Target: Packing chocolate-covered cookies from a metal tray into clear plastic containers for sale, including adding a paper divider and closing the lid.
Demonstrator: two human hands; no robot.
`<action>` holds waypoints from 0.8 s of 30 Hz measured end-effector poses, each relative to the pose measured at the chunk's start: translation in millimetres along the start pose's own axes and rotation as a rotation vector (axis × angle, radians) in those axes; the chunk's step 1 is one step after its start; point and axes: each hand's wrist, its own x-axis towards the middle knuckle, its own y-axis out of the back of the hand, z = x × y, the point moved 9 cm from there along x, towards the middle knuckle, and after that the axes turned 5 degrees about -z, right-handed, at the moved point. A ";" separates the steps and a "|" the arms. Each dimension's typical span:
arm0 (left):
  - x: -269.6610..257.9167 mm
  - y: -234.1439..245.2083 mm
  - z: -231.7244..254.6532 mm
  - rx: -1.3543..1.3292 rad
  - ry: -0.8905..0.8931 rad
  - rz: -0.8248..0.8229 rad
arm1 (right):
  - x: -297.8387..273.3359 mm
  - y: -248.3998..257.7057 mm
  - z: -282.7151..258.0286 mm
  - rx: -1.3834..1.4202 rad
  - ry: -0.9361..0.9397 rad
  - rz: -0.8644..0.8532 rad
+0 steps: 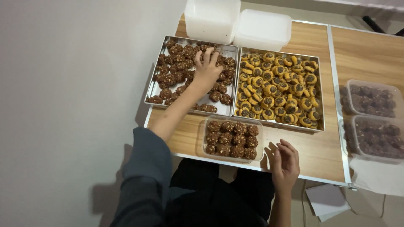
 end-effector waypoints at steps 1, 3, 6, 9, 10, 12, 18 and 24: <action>3.4 -2.8 -0.5 0.036 -0.004 0.065 | 0.2 -0.2 -1.0 0.003 -0.003 -0.007; 13.1 -13.5 -5.2 0.075 -0.007 0.134 | 0.9 -1.2 -2.0 0.007 -0.003 -0.012; 24.7 -4.9 -10.2 0.267 0.056 0.222 | 0.6 -1.3 -1.5 0.036 -0.005 -0.019; 31.8 -14.5 -23.0 0.019 0.200 -0.284 | -0.4 0.5 -1.5 -0.024 -0.012 0.002; 34.2 -19.2 -25.3 -0.034 0.213 -0.325 | -0.5 0.6 -0.4 -0.013 -0.015 0.007; 31.7 -12.2 -25.9 -0.084 0.222 -0.363 | -0.7 1.3 1.4 -0.002 -0.016 0.018; 10.5 14.6 -51.1 -0.141 0.345 -0.231 | -0.7 0.4 0.7 0.024 0.002 -0.002; 5.1 9.3 -60.1 -0.217 0.353 -0.289 | -0.8 -1.4 -1.9 0.029 0.021 -0.018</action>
